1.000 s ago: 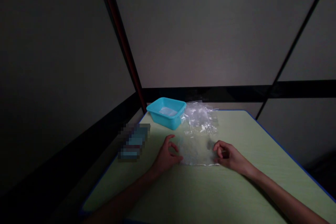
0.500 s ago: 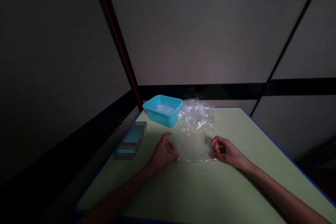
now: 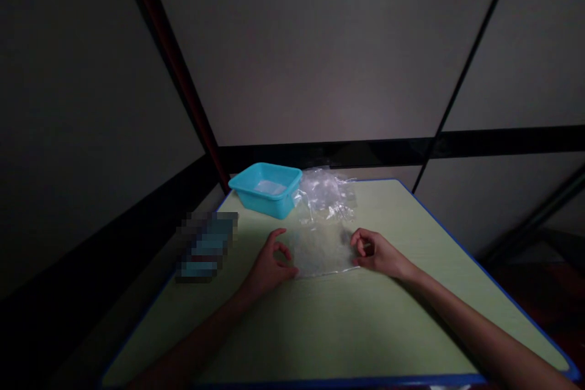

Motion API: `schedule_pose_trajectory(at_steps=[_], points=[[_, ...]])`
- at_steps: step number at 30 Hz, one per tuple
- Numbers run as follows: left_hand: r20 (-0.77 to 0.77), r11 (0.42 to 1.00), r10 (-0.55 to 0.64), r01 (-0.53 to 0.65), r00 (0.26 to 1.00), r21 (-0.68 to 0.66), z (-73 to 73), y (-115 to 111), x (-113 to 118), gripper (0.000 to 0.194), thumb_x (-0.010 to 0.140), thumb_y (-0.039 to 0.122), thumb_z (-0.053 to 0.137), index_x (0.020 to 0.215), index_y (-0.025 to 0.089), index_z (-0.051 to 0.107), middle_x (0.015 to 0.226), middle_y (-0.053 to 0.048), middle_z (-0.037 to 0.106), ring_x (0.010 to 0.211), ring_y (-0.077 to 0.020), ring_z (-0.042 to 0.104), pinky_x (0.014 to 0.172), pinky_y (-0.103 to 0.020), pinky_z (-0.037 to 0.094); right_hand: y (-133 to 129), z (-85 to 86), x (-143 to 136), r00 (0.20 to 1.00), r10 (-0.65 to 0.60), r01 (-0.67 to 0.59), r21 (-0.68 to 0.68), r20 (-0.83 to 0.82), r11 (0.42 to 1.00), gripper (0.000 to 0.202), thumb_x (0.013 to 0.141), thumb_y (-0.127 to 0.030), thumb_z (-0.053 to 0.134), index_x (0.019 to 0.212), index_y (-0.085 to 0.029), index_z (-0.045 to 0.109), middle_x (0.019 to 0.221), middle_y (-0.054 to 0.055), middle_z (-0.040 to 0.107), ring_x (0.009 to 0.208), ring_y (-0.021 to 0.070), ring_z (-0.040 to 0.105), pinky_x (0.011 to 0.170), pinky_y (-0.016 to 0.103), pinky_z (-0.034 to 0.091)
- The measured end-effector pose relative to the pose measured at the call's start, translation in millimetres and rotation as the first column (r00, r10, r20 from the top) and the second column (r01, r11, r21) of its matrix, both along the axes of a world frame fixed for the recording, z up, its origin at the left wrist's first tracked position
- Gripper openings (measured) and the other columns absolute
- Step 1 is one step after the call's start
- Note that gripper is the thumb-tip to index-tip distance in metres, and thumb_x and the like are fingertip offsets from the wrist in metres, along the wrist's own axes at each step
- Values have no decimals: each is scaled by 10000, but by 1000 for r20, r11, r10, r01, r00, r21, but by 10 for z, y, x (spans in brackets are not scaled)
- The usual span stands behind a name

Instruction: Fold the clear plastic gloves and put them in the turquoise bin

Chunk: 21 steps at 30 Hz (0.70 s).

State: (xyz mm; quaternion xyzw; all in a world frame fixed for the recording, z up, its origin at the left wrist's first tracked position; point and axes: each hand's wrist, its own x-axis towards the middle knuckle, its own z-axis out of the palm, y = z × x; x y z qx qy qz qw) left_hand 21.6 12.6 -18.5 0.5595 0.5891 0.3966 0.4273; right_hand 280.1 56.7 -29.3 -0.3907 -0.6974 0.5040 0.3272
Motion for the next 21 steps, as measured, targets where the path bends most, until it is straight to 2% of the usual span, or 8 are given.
schedule_pose_trajectory(at_steps=[8,15,21], points=[[27,1000,7,-7,1000,-15,-23,7,5,807,482,9,630,1176,217,274,740,86,471,426,-38,498,359,-128,328,32,-100,20,999,43,-44,33,11,998,262,597,-110,603,795,-173,444,578,-95,355,482,51,360,461,177,329],[37,1000,-12,13,999,-5,-73,23,-15,811,482,7,643,1174,219,277,732,88,481,433,-48,520,361,-131,336,24,-107,37,998,59,-61,47,30,997,269,603,-97,610,805,-168,446,587,-93,354,493,51,352,458,171,311],[16,1000,-13,13,1000,-1,-34,16,-5,806,472,-14,632,1167,206,288,716,96,477,425,-41,507,384,-139,361,5,-91,22,997,51,-55,75,58,996,269,601,-77,588,813,-166,448,585,-93,357,490,53,346,451,171,290]])
